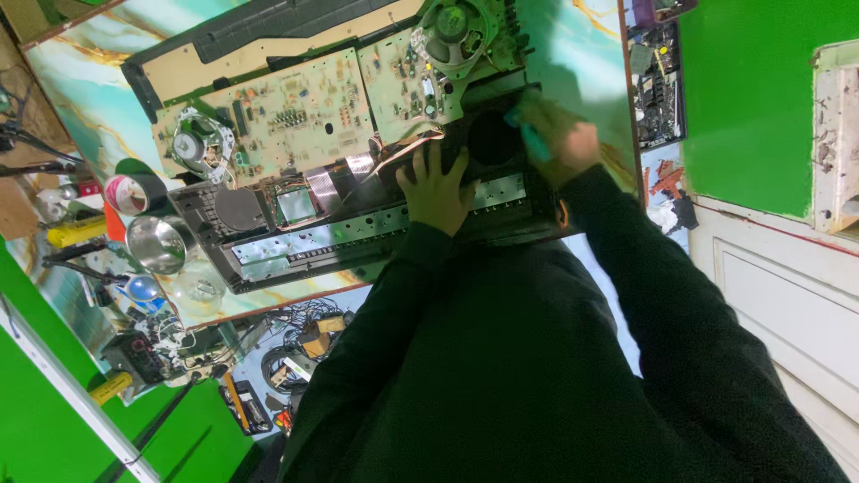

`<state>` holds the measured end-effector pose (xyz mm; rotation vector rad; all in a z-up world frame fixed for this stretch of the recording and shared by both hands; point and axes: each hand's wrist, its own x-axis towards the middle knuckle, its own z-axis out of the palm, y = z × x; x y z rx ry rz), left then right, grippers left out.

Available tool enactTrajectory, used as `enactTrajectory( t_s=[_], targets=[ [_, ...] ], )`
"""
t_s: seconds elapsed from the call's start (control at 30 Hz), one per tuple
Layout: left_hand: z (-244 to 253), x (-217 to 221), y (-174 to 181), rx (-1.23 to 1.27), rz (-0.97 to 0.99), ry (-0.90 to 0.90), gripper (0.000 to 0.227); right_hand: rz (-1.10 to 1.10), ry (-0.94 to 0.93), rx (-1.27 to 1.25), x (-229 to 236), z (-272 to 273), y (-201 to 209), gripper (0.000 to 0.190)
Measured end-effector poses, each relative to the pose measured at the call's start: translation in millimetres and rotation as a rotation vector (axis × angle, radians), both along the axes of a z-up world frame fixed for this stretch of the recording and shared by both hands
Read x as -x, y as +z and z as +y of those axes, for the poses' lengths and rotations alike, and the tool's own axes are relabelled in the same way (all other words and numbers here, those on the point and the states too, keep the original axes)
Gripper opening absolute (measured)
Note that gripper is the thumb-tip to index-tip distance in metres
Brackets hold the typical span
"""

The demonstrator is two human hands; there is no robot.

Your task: The person cleans the internal components of a disassembled electronic device, likely a VCR, using a blue brush to sweep dust from the circuit boards and metal chassis. They also use a screwdriver to manipulate small parts within the device.

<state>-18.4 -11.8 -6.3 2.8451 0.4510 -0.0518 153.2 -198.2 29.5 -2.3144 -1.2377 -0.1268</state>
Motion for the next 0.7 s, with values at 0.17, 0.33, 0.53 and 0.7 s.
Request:
enactTrajectory(
  t_s=[0.17,0.33,0.53,0.7],
  targets=[
    [-5.0,1.0,21.9,-0.004,0.012,0.020,0.068,0.076,-0.082,-0.004,7.9,2.4,11.3,0.026],
    [-20.4,-20.2,49.9,-0.016,0.143,0.046,0.076,0.046,0.015,0.012,0.7,7.1,14.3,0.034],
    [-25.0,-59.9,48.0,0.033,-0.025,-0.035,0.064,0.044,0.052,-0.111,-3.8,-2.5,22.3,0.030],
    [-18.1,-76.6,47.5,0.012,0.013,-0.027,0.078,0.058,0.062,0.044,-15.8,9.4,30.3,0.040]
  ],
)
